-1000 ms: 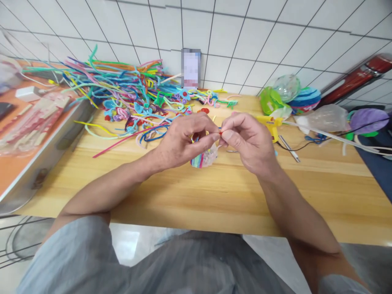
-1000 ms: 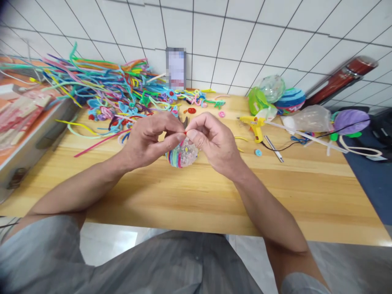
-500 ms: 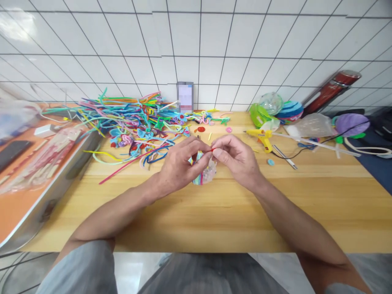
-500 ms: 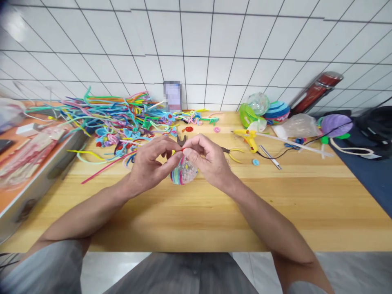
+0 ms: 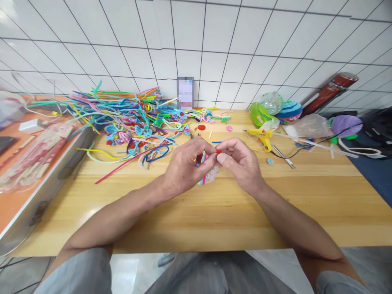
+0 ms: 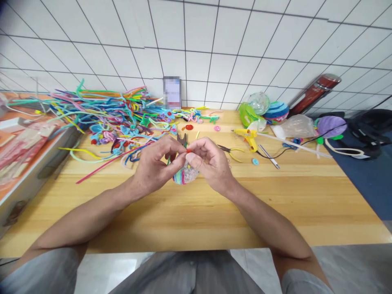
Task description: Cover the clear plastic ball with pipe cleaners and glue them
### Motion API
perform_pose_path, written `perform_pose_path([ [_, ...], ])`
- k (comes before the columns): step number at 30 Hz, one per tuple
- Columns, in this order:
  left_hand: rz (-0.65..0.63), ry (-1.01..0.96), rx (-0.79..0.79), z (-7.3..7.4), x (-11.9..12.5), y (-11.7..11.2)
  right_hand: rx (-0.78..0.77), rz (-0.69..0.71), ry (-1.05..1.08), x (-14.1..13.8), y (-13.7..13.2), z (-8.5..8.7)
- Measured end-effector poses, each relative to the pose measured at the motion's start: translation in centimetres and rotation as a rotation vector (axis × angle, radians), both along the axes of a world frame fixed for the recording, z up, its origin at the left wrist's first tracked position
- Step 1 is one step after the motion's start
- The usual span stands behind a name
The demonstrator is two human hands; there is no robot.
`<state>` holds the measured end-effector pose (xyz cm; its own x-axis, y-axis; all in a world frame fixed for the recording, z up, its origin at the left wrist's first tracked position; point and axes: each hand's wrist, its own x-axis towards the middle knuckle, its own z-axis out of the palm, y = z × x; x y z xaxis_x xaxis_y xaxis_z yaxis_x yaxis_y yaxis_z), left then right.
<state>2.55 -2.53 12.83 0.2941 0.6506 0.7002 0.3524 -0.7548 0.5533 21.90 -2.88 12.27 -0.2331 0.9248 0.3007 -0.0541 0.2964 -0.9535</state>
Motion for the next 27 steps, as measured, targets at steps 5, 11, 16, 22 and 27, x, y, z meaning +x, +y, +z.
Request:
perform_pose_path([
  [5, -0.033, 0.06, 0.123, -0.4, 0.0, 0.3, -0.028, -0.023, -0.021, 0.3, 0.2, 0.1],
  [11, -0.092, -0.03, -0.256, 0.0, -0.4, 0.6, 0.038, -0.097, -0.06, 0.4, 0.4, -0.9],
  [16, -0.169, -0.137, -0.569, -0.1, -0.8, 0.9, 0.035, -0.06, -0.078, 0.0, 0.4, -1.3],
  [22, -0.079, -0.047, -0.359, 0.1, -0.9, 1.3, -0.02, 0.022, -0.011, -0.2, 0.9, -1.0],
  [27, -0.021, 0.024, -0.187, -0.3, -0.5, 1.4, -0.082, 0.036, -0.001, 0.3, 1.4, -0.9],
])
